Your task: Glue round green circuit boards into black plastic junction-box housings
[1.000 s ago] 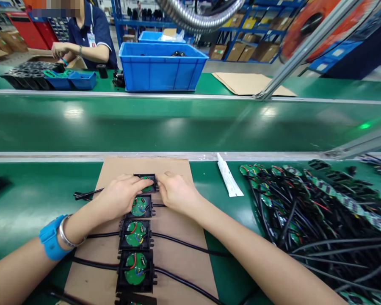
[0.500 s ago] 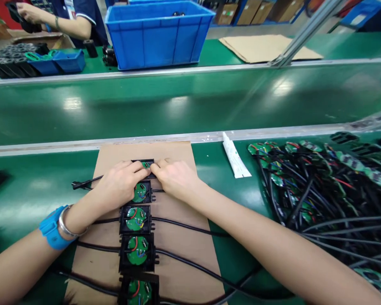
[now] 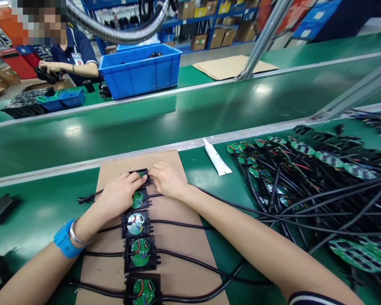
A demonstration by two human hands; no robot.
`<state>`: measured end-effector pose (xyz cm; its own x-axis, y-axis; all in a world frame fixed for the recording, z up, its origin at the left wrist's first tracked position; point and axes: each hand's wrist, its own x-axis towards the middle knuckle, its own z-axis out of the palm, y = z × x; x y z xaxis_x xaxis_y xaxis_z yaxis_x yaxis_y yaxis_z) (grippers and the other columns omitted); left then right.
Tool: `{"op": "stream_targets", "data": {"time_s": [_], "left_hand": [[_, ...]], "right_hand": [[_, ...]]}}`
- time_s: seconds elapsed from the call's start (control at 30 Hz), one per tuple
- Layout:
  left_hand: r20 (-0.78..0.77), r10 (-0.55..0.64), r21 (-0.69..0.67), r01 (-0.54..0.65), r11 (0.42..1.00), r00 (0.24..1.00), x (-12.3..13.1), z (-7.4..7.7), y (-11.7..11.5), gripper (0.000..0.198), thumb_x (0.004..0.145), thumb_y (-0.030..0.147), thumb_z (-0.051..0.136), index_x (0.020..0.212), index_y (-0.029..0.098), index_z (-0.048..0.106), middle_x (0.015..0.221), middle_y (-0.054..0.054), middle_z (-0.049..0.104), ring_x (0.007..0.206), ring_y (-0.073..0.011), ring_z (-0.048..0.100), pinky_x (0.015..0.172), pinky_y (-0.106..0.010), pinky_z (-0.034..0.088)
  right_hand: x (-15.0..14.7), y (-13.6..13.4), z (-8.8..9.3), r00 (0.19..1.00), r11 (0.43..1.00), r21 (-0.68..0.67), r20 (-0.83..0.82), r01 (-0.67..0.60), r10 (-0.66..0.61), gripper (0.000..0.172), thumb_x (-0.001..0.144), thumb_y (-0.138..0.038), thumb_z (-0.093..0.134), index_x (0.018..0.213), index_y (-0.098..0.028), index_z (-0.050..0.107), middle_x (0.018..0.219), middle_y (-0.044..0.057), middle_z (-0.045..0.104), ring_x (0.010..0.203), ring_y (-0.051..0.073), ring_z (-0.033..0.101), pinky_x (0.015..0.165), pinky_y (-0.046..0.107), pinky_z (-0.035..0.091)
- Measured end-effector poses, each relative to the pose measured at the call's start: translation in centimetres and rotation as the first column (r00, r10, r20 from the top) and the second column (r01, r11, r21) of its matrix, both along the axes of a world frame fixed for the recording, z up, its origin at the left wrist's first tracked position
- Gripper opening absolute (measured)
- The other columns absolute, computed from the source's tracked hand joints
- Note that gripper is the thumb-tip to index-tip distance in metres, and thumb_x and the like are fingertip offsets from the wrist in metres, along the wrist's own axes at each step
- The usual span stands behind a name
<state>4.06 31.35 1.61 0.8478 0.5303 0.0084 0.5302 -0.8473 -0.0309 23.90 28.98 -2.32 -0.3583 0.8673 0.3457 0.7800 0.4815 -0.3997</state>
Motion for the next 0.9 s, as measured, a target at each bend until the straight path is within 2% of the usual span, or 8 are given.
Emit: {"op": "stream_targets", "data": {"time_s": [0.17, 0.33, 0.43, 0.53, 0.6, 0.73, 0.9], "left_hand": [[-0.055, -0.050, 0.048, 0.052, 0.997, 0.997, 0.2, 0.2, -0.1, 0.044, 0.086, 0.002, 0.038, 0.124, 0.014, 0.056, 0.104, -0.008, 0.064, 0.089, -0.0242, 0.057, 0.076, -0.037, 0.048], [0.083, -0.014, 0.013, 0.013, 1.000, 0.996, -0.6, -0.1, -0.2, 0.051, 0.080, 0.000, 0.040, 0.127, 0.016, 0.052, 0.120, -0.010, 0.061, 0.105, -0.0255, 0.055, 0.089, -0.043, 0.041], [0.184, -0.020, -0.050, 0.029, 0.998, 0.983, -1.0, -0.3, -0.5, 0.063, 0.076, -0.004, 0.037, 0.135, 0.016, 0.040, 0.132, -0.012, 0.055, 0.118, -0.0248, 0.049, 0.096, -0.044, 0.036], [0.210, -0.065, -0.094, 0.086, 0.992, 0.976, -1.1, -0.8, -1.0, 0.072, 0.072, -0.006, 0.035, 0.141, 0.012, 0.025, 0.134, -0.015, 0.054, 0.118, -0.0255, 0.049, 0.097, -0.046, 0.035], [0.222, -0.077, -0.088, 0.099, 0.991, 0.972, -1.1, -1.1, -1.2, 0.071, 0.071, -0.006, 0.035, 0.140, 0.008, 0.022, 0.134, -0.018, 0.053, 0.116, -0.0274, 0.050, 0.097, -0.047, 0.037], [0.226, -0.056, -0.113, 0.083, 0.990, 0.973, -1.2, -1.4, -1.2, 0.066, 0.070, -0.006, 0.034, 0.135, 0.006, 0.028, 0.133, -0.020, 0.052, 0.116, -0.0286, 0.051, 0.096, -0.046, 0.040], [0.251, 0.070, -0.231, -0.011, 0.973, 0.965, -1.4, -0.8, -0.7, 0.059, 0.074, -0.005, 0.033, 0.131, 0.011, 0.034, 0.134, -0.015, 0.054, 0.121, -0.0260, 0.049, 0.097, -0.043, 0.042]], "right_hand": [[0.5, 0.4, -0.1, 0.993, 0.994, -0.015, -0.039, -0.112, 0.111, 0.029, 0.089, -0.010, 0.038, 0.077, -0.013, 0.064, 0.077, 0.008, 0.057, 0.076, 0.018, 0.046, 0.072, 0.030, 0.041], [0.8, 0.3, 0.2, 0.993, 0.997, 0.004, -0.088, -0.073, 0.073, 0.021, 0.085, -0.006, 0.046, 0.077, -0.014, 0.064, 0.076, 0.007, 0.057, 0.077, 0.018, 0.047, 0.075, 0.030, 0.041], [0.8, 0.2, 0.1, 0.990, 0.999, 0.020, -0.133, -0.043, 0.046, 0.016, 0.084, -0.007, 0.051, 0.080, -0.014, 0.065, 0.078, 0.006, 0.058, 0.080, 0.018, 0.049, 0.077, 0.030, 0.043], [0.7, 0.1, 0.0, 0.983, 1.000, 0.014, -0.184, -0.025, 0.027, 0.013, 0.083, -0.008, 0.055, 0.084, -0.013, 0.066, 0.081, 0.007, 0.060, 0.083, 0.019, 0.052, 0.077, 0.030, 0.044], [0.7, 0.1, -0.1, 0.977, 1.000, 0.004, -0.213, -0.013, 0.014, 0.012, 0.082, -0.008, 0.056, 0.085, -0.013, 0.066, 0.082, 0.007, 0.062, 0.083, 0.019, 0.053, 0.078, 0.031, 0.044], [0.4, 0.3, 0.0, 0.971, 1.000, -0.011, -0.240, -0.005, 0.002, 0.013, 0.081, -0.005, 0.054, 0.082, -0.012, 0.065, 0.082, 0.007, 0.064, 0.082, 0.018, 0.053, 0.078, 0.031, 0.044], [0.2, 0.4, 0.2, 0.973, 1.000, -0.005, -0.230, -0.002, 0.001, 0.014, 0.083, -0.005, 0.054, 0.080, -0.012, 0.065, 0.079, 0.007, 0.064, 0.080, 0.017, 0.054, 0.076, 0.030, 0.043]]}}
